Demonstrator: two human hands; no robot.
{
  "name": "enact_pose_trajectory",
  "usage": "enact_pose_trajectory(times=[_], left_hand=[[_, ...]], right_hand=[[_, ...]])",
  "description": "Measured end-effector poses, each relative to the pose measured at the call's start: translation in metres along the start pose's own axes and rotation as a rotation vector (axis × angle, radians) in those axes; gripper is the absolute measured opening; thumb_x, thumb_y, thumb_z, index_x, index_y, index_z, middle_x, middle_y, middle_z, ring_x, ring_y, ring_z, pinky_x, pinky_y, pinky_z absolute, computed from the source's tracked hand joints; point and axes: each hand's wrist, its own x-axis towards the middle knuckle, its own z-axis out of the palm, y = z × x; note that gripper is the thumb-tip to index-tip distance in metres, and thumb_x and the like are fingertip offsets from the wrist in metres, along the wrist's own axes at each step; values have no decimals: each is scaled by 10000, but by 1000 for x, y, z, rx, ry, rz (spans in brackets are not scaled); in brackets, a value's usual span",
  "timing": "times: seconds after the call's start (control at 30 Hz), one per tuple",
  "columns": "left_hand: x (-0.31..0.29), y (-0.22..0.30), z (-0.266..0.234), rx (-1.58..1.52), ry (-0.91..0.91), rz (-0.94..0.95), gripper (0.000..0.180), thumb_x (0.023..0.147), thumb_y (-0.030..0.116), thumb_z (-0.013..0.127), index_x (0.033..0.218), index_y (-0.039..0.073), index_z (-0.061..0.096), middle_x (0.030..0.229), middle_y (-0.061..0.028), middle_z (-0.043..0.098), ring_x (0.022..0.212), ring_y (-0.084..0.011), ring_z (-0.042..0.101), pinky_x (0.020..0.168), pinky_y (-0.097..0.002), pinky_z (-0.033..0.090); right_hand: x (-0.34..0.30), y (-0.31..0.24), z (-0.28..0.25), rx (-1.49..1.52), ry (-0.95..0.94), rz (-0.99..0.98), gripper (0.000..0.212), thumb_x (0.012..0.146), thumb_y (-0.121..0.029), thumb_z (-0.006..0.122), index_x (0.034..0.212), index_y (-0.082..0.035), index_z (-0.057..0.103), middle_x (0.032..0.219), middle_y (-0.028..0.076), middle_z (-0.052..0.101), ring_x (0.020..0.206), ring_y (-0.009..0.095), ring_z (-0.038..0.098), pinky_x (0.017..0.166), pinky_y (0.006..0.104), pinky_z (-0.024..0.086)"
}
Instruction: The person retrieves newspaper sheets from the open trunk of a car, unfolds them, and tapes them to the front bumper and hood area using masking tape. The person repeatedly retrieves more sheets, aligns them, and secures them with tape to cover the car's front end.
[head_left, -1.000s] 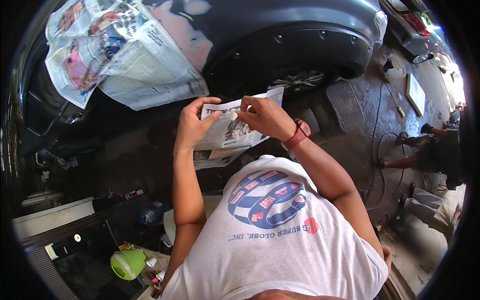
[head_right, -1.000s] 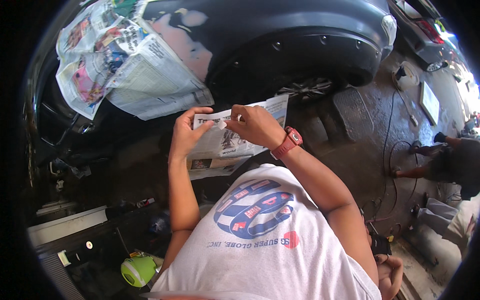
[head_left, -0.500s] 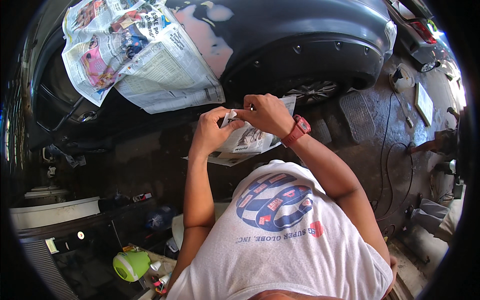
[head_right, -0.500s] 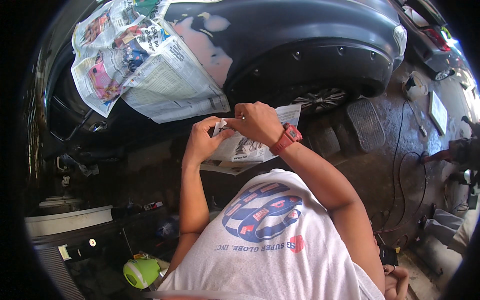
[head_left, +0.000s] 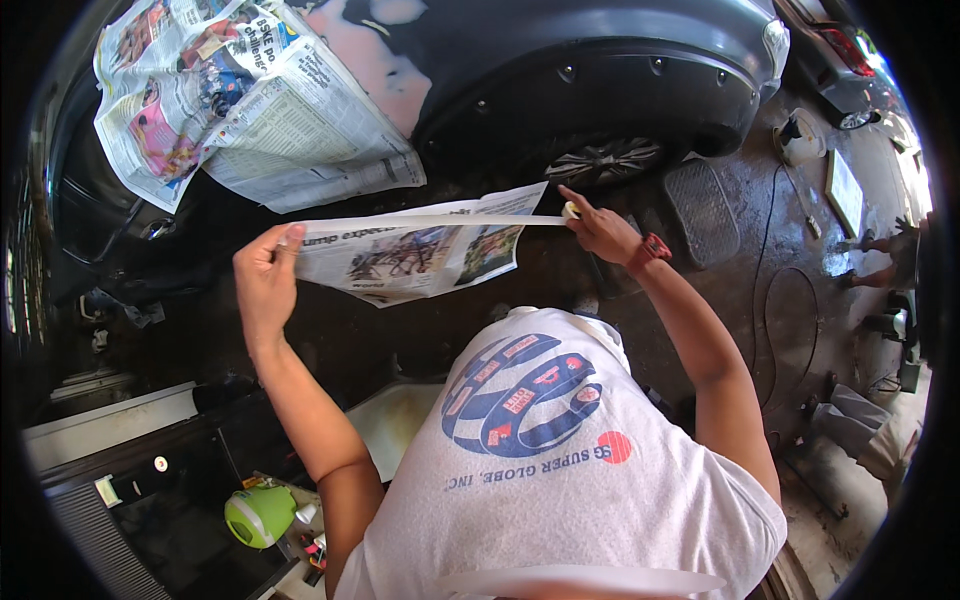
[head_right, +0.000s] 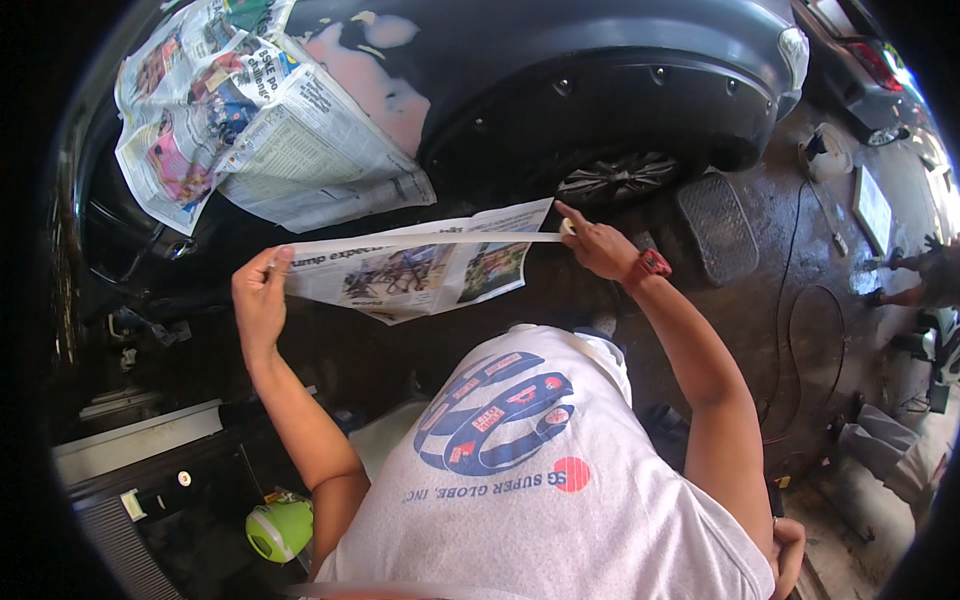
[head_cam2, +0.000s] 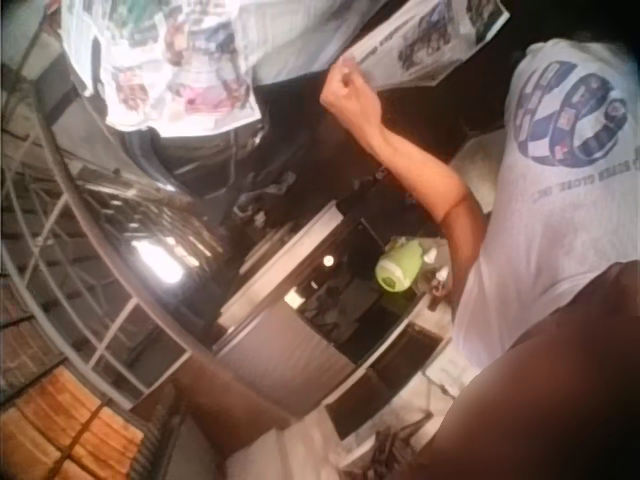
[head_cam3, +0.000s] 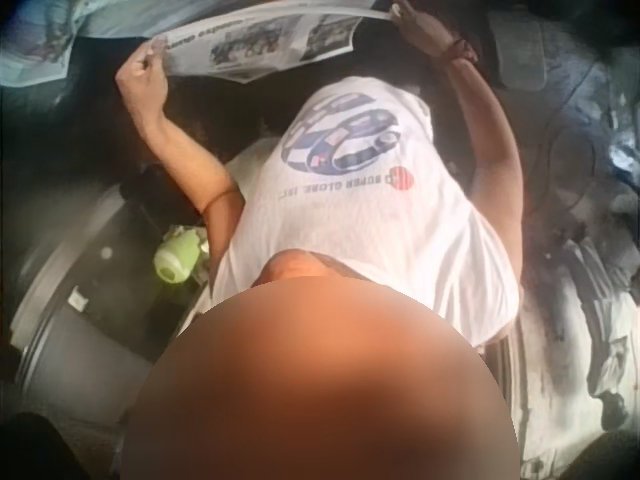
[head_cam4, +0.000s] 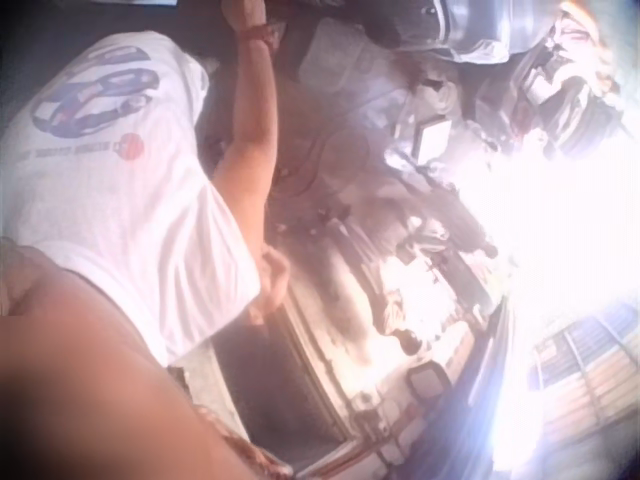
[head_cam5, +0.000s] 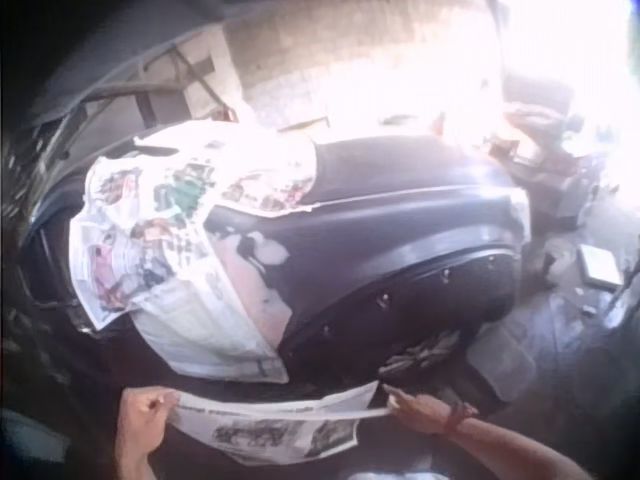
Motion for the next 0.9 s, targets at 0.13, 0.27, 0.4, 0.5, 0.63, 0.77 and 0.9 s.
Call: enact_pose_trajectory(times=[0.13,0.27,0.4,0.5,0.63,0.77,0.9], left_hand=[[0,24,-26,45,24,-15,392,1123,321,716,1096,-60,807,901,-10,761,865,-62,603,805,-263,487],[-4,42,-44,74,46,-12,404,1135,325,695,1094,-60,811,923,-9,764,877,-66,608,827,-259,482],[-12,54,-58,109,68,11,415,1127,341,704,1108,-58,815,903,-41,782,858,-80,622,821,-272,503],[-18,60,-67,120,87,-6,410,1121,333,714,1107,-64,814,904,-49,788,862,-87,629,833,-276,509],[-24,68,-79,134,109,36,395,1115,317,726,1102,-68,812,906,-54,793,868,-93,637,839,-281,514],[-31,71,-92,153,135,37,425,1116,354,719,1098,-60,816,917,-46,787,878,-96,642,855,-283,510],[-40,33,-114,122,211,14,403,1114,329,725,1098,-64,814,912,-52,790,876,-86,637,846,-277,509]], right_hand=[[32,-22,27,190,-151,26,669,1142,-270,572,1744,-148,308,703,141,718,732,379,749,725,510,549],[53,-41,36,226,-177,-14,649,1162,-278,541,1758,-173,305,669,109,708,756,343,764,787,477,568],[72,-55,39,256,-180,-42,657,1167,-277,526,1769,-182,279,673,105,711,782,335,771,838,472,570],[90,-62,40,202,-152,-97,620,1193,-282,477,1776,-219,275,654,75,685,712,272,745,808,423,566],[110,-72,38,273,-212,-95,438,1189,-299,473,1601,-156,510,662,84,703,738,288,754,797,432,564],[118,-91,35,221,-232,-120,331,1176,-341,477,1333,-105,650,679,109,731,737,325,761,765,454,568],[118,-110,23,204,-260,-68,338,1157,-351,507,1141,-83,712,674,117,736,737,341,765,716,458,583]])
